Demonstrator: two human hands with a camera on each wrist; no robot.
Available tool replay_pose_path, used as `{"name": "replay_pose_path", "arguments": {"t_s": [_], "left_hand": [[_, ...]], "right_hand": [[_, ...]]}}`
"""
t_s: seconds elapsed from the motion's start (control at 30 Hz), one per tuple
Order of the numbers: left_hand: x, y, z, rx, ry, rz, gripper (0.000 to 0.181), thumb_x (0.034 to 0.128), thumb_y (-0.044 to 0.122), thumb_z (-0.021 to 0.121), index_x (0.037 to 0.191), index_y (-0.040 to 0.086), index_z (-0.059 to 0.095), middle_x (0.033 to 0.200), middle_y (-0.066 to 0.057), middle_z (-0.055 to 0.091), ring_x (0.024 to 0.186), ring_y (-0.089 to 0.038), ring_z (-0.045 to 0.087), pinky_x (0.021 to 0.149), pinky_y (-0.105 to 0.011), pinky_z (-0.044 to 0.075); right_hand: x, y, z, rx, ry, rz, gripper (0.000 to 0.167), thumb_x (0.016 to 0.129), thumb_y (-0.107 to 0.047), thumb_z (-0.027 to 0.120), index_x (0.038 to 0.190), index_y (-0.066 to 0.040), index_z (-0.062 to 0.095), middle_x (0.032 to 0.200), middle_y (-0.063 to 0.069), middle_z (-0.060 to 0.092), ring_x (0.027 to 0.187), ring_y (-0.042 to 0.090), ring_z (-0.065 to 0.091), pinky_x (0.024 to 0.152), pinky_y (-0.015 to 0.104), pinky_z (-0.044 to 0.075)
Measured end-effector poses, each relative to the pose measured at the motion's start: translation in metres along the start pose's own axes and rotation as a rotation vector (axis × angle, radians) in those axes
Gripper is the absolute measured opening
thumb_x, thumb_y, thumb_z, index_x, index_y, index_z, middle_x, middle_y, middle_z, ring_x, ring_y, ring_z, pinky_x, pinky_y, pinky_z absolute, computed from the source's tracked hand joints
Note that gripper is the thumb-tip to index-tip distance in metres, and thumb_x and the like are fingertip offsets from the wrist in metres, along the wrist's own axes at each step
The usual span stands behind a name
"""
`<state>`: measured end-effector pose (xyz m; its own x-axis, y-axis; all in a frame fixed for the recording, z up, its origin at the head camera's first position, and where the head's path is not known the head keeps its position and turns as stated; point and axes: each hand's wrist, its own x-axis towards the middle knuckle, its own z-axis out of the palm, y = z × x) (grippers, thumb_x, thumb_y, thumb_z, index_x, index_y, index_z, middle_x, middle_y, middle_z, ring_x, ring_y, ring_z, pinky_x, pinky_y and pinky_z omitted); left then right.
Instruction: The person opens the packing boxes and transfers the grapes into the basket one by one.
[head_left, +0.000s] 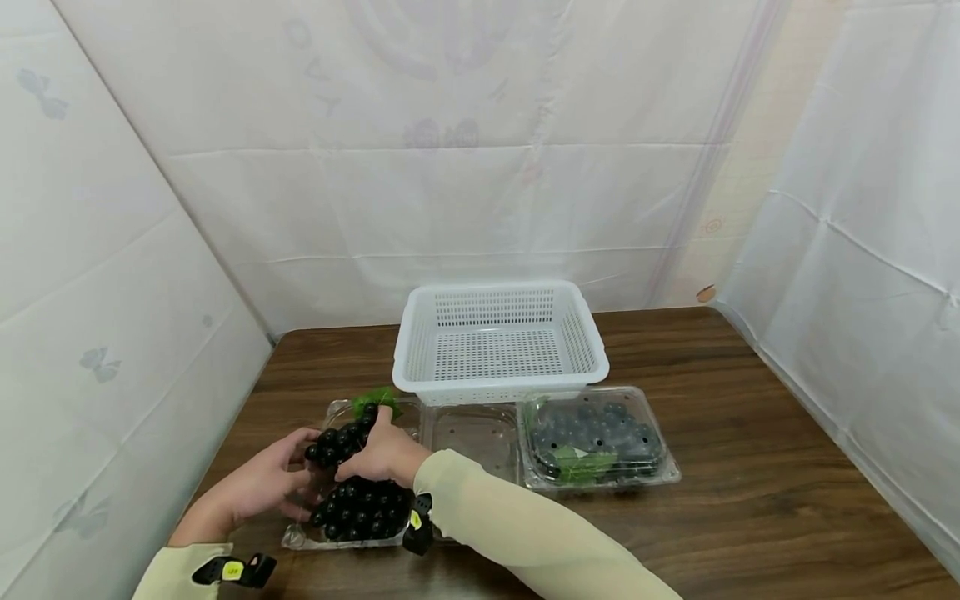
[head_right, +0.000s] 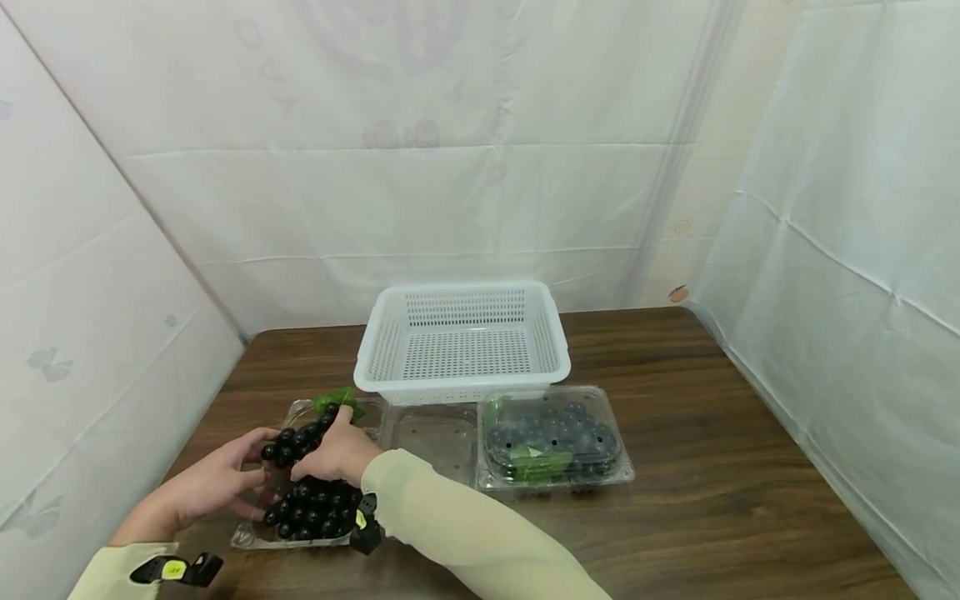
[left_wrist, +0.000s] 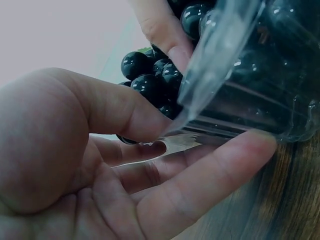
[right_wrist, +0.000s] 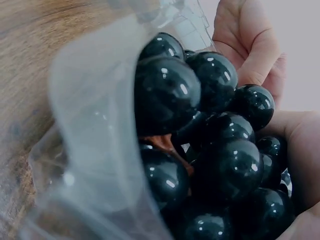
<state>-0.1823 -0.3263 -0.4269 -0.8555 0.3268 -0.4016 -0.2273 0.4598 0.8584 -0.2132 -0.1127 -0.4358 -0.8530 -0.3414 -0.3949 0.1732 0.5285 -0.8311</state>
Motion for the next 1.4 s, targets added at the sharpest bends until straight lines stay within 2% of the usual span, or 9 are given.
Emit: {"name": "replay_pose_path", "arguments": {"t_s": [0.1,0.3,0.43,0.53,0.6,0.77,0.93,1.23,1.4], "left_hand": [[0.000,0.000,0.000,-0.007,-0.003,0.001,0.066,0.1010,-0.002,0.045,0.156,-0.007,0.010,0.123,-0.034,0.051,0.088,-0.033,0.071,0.069,-0.052,0.064],[0.000,-0.002,0.000,-0.020,-0.009,0.014,0.066,0.1001,-0.003,0.045,0.156,-0.006,0.010,0.119,-0.032,0.053,0.088,-0.032,0.070,0.070,-0.053,0.064],[-0.001,-0.004,0.000,-0.027,-0.009,0.014,0.067,0.1001,-0.003,0.045,0.156,-0.006,0.008,0.118,-0.030,0.055,0.088,-0.033,0.071,0.070,-0.053,0.064],[-0.002,-0.005,0.000,-0.031,-0.004,0.010,0.073,0.1002,-0.004,0.045,0.158,-0.006,0.001,0.121,-0.031,0.057,0.090,-0.033,0.072,0.070,-0.053,0.064],[-0.002,-0.005,0.000,-0.032,-0.002,0.006,0.077,0.1004,-0.004,0.045,0.158,-0.007,-0.006,0.122,-0.032,0.058,0.091,-0.033,0.072,0.071,-0.053,0.064],[-0.004,-0.002,0.002,-0.035,0.000,0.008,0.074,0.1001,-0.003,0.044,0.157,-0.008,-0.002,0.124,-0.033,0.058,0.091,-0.033,0.071,0.070,-0.052,0.064],[-0.005,0.001,0.003,-0.036,-0.003,0.001,0.071,0.1001,-0.002,0.044,0.156,-0.010,0.001,0.126,-0.034,0.058,0.092,-0.033,0.072,0.071,-0.052,0.064],[-0.005,0.000,0.004,-0.033,-0.009,0.008,0.066,0.1004,-0.001,0.048,0.153,-0.013,0.011,0.121,-0.030,0.060,0.090,-0.033,0.072,0.071,-0.051,0.064],[-0.004,-0.001,0.004,-0.032,-0.004,-0.003,0.067,0.1030,0.004,0.052,0.155,-0.011,0.013,0.120,-0.028,0.061,0.090,-0.034,0.072,0.071,-0.051,0.064]], "right_hand": [[0.000,0.000,-0.001,0.005,0.005,-0.012,0.112,0.078,-0.027,0.089,0.162,-0.019,0.015,0.108,0.019,0.069,0.088,0.029,0.066,0.079,0.045,0.056],[0.001,0.001,-0.005,0.047,-0.032,-0.006,0.112,0.081,-0.023,0.085,0.165,-0.020,0.010,0.100,0.019,0.071,0.080,0.029,0.065,0.073,0.046,0.053],[0.002,0.002,-0.006,0.092,-0.041,0.005,0.112,0.081,-0.023,0.084,0.165,-0.020,0.010,0.109,0.020,0.069,0.081,0.029,0.064,0.072,0.047,0.051],[0.003,0.002,-0.007,0.114,-0.041,0.018,0.112,0.081,-0.025,0.084,0.165,-0.019,0.011,0.125,0.020,0.065,0.090,0.030,0.065,0.075,0.048,0.052],[0.003,0.003,-0.009,0.126,-0.046,0.025,0.112,0.082,-0.027,0.084,0.165,-0.018,0.010,0.138,0.019,0.060,0.102,0.032,0.065,0.081,0.050,0.053],[0.001,0.005,-0.015,0.155,-0.071,0.021,0.112,0.083,-0.031,0.082,0.166,-0.016,0.008,0.160,0.017,0.040,0.135,0.037,0.052,0.100,0.057,0.051],[0.000,0.005,-0.019,0.166,-0.087,0.017,0.113,0.082,-0.033,0.081,0.166,-0.015,0.008,0.164,0.016,0.034,0.141,0.037,0.046,0.105,0.058,0.048],[-0.001,0.004,-0.024,0.185,-0.090,0.019,0.114,0.079,-0.037,0.083,0.165,-0.014,0.012,0.163,0.016,0.035,0.137,0.034,0.048,0.097,0.053,0.051],[-0.003,0.004,-0.025,0.239,-0.106,0.024,0.114,0.079,-0.036,0.082,0.165,-0.011,0.012,0.167,0.014,0.025,0.145,0.036,0.039,0.108,0.056,0.045]]}}
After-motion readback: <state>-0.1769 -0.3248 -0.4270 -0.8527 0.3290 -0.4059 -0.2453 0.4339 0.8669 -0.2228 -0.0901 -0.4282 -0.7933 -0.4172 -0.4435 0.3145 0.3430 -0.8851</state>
